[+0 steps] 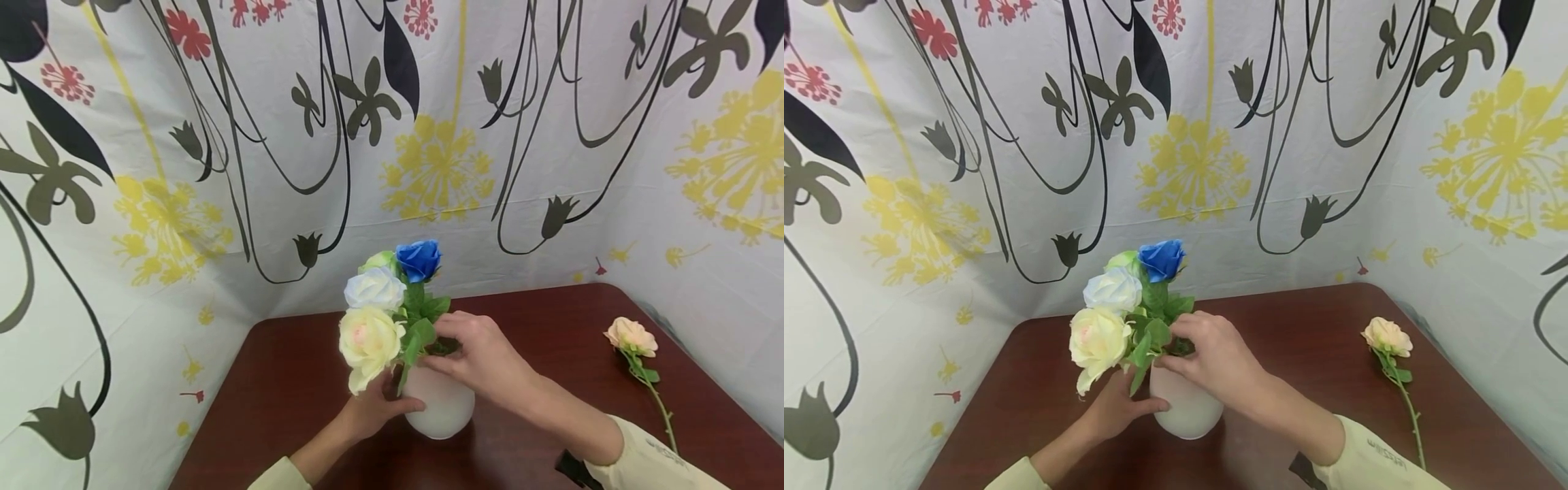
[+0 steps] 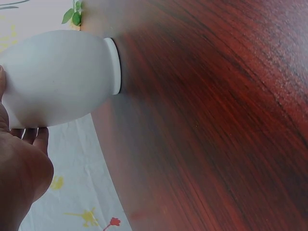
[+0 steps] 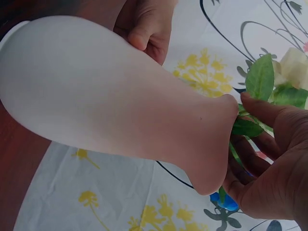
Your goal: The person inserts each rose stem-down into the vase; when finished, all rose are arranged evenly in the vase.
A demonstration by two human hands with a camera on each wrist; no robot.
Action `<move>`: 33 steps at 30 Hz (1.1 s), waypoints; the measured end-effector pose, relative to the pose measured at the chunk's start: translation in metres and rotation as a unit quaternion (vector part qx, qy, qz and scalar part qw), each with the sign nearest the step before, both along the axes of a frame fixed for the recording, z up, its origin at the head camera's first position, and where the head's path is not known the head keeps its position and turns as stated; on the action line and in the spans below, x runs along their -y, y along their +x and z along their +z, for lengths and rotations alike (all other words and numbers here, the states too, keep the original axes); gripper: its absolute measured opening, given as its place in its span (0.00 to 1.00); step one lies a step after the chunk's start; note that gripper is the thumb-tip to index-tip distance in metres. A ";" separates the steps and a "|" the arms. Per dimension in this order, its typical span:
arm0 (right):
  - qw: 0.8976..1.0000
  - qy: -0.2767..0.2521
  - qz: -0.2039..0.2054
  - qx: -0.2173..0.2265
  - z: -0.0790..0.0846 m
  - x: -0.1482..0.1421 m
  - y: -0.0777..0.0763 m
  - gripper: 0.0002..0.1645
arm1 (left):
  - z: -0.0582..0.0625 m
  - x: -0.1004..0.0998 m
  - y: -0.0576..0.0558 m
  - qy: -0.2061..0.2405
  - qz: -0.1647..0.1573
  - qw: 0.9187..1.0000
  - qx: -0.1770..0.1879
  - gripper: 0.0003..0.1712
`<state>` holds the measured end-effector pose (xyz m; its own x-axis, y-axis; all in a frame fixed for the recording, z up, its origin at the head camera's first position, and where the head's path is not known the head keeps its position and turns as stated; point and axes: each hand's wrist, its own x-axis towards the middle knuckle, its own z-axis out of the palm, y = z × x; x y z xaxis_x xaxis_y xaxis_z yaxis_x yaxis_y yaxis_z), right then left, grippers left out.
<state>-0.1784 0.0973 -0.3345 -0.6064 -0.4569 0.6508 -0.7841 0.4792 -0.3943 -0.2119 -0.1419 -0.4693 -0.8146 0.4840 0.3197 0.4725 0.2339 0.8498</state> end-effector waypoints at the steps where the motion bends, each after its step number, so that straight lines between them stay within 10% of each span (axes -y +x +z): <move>1: 1.000 -0.011 0.003 0.014 0.000 -0.001 0.001 0.14 | 0.000 0.000 0.000 0.003 -0.003 1.000 -0.005 0.50; 33: 0.995 -0.057 -0.015 0.083 0.007 -0.024 0.008 0.23 | 0.000 -0.001 0.001 0.024 0.003 0.999 0.033 0.55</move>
